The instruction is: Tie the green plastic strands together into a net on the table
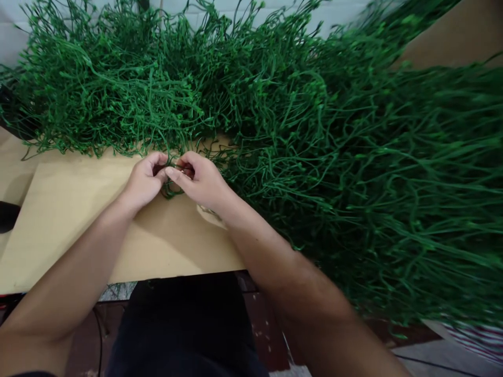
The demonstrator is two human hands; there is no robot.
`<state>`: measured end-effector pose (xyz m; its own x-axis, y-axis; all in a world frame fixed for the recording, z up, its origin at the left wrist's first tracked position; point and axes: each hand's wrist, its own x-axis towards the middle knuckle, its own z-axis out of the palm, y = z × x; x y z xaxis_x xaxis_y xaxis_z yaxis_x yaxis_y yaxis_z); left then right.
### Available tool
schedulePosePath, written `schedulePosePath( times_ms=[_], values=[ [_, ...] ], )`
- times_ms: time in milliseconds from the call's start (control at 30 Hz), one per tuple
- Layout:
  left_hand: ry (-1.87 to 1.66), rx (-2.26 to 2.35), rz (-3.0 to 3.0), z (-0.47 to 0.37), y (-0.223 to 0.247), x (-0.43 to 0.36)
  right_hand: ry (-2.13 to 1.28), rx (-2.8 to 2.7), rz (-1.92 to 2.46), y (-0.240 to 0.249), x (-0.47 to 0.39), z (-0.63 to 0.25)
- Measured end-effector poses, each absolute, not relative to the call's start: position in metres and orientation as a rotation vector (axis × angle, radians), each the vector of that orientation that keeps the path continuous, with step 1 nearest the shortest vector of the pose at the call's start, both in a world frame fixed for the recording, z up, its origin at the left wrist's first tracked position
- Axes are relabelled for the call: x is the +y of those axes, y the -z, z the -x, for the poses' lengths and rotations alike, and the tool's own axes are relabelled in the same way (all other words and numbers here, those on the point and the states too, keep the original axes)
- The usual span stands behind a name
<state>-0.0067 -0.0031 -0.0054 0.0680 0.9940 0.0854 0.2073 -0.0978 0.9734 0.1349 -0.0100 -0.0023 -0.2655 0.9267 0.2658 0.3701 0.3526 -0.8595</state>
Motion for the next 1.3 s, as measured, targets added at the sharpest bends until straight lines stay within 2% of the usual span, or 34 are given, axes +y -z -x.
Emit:
schedulePosePath(
  times_ms=[233, 433, 633, 933, 1100, 1200, 1300],
  values=[
    [-1.145, 1.354, -1.567, 0.003, 0.006, -0.007, -0.901, -1.761, 1.242, 0.004, -0.009, -0.131],
    [-1.052, 1.473, -1.816, 0.012, 0.008, -0.006, -0.772, -1.719, 1.287, 0.003, -0.004, -0.134],
    [-0.962, 1.658, -2.149, 0.023, -0.002, -0.007, -0.943, -1.731, 1.211, 0.001, -0.003, -0.136],
    [-0.947, 1.886, -2.232, 0.037, -0.013, -0.008, -0.9, -1.714, 1.21, 0.0, -0.007, -0.134],
    [-1.164, 1.678, -1.817, 0.028, -0.013, -0.005, -1.027, -1.63, 1.071, 0.002, -0.006, -0.136],
    [-1.193, 1.451, -1.36, 0.022, -0.019, -0.006, -1.101, -1.559, 0.948, 0.005, -0.002, -0.139],
    [-1.203, 1.312, -1.149, 0.024, -0.03, -0.009, -1.153, -1.519, 0.848, 0.007, 0.001, -0.142]
  ],
)
